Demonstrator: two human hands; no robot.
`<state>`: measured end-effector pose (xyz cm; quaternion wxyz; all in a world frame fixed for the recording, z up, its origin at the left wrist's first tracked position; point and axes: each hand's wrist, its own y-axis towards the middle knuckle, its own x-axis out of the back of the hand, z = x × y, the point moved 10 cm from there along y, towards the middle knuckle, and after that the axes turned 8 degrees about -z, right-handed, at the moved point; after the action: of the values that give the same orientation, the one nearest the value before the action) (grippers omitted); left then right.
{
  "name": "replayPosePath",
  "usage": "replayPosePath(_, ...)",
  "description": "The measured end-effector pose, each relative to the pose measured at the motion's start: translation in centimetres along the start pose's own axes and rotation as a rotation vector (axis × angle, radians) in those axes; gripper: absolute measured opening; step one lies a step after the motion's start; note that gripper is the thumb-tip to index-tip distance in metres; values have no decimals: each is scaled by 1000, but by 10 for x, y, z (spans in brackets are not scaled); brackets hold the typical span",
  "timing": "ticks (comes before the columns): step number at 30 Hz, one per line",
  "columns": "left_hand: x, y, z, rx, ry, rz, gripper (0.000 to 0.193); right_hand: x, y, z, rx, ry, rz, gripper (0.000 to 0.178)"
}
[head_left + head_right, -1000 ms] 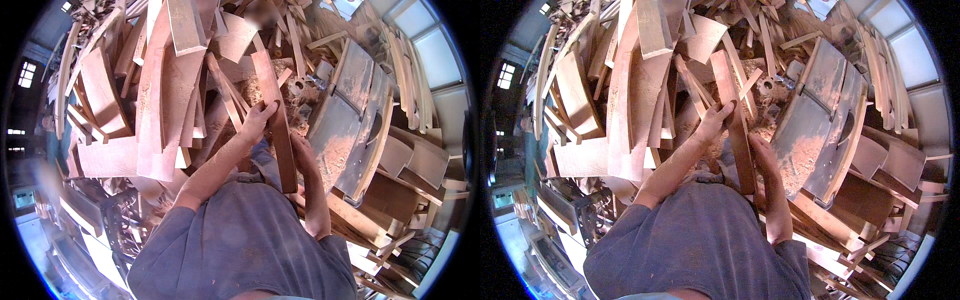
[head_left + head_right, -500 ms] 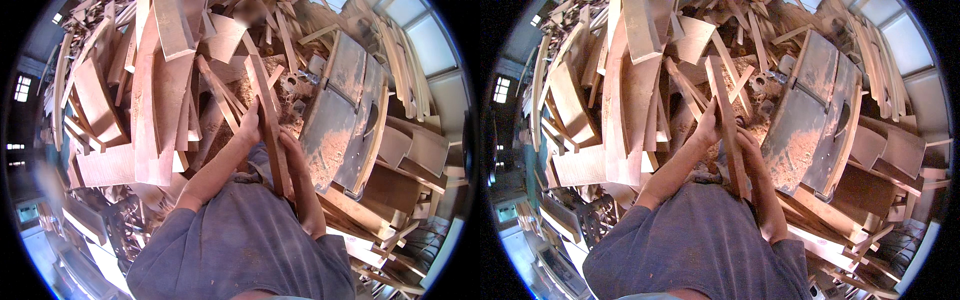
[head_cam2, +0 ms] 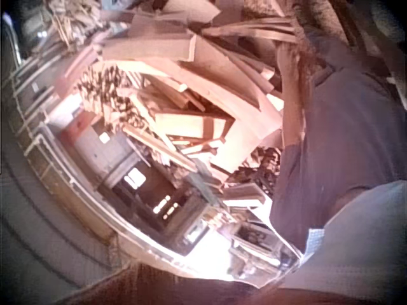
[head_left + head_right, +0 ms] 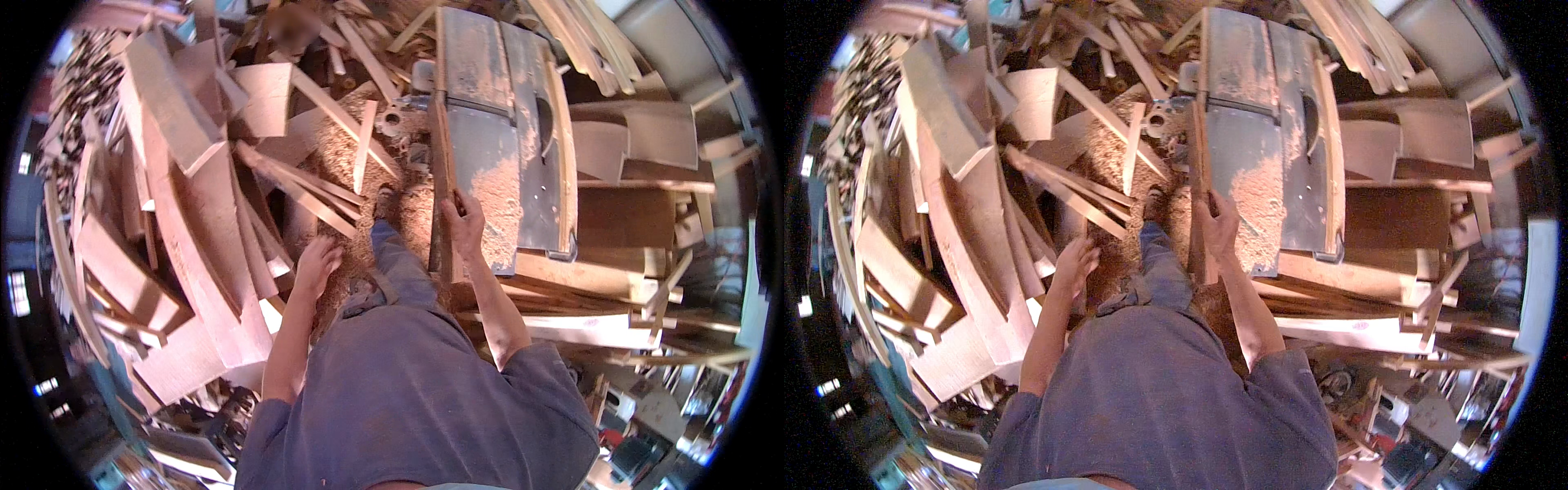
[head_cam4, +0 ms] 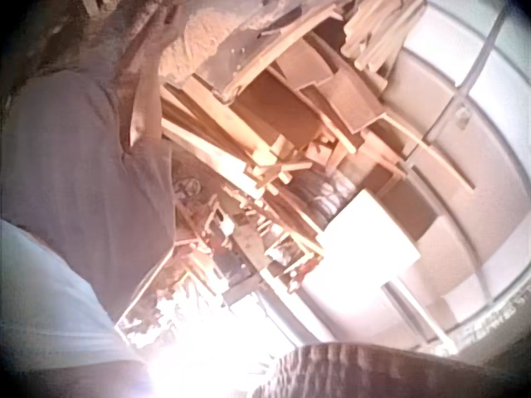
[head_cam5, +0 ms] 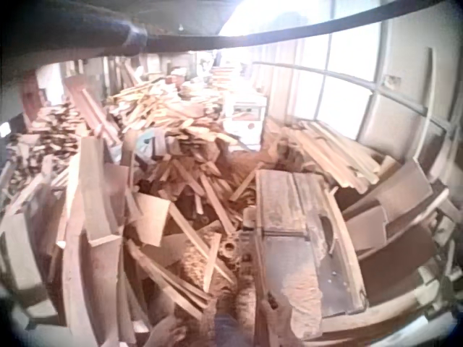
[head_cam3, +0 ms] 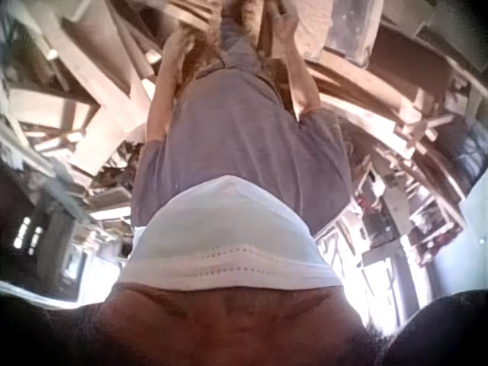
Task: The person selects wooden planks from a pile, measures them with a tape measure, and cuts them on a table saw. The person repeats this process for several pieces, handling each plank individually and placing cut pieces aside.
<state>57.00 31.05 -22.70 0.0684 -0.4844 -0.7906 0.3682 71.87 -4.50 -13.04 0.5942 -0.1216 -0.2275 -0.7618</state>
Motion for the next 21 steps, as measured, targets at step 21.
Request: replayPosePath(21, 225, -66, 153, 126, 294, -443, 24, 42, 10, -82, 192, -555, -182, 50)
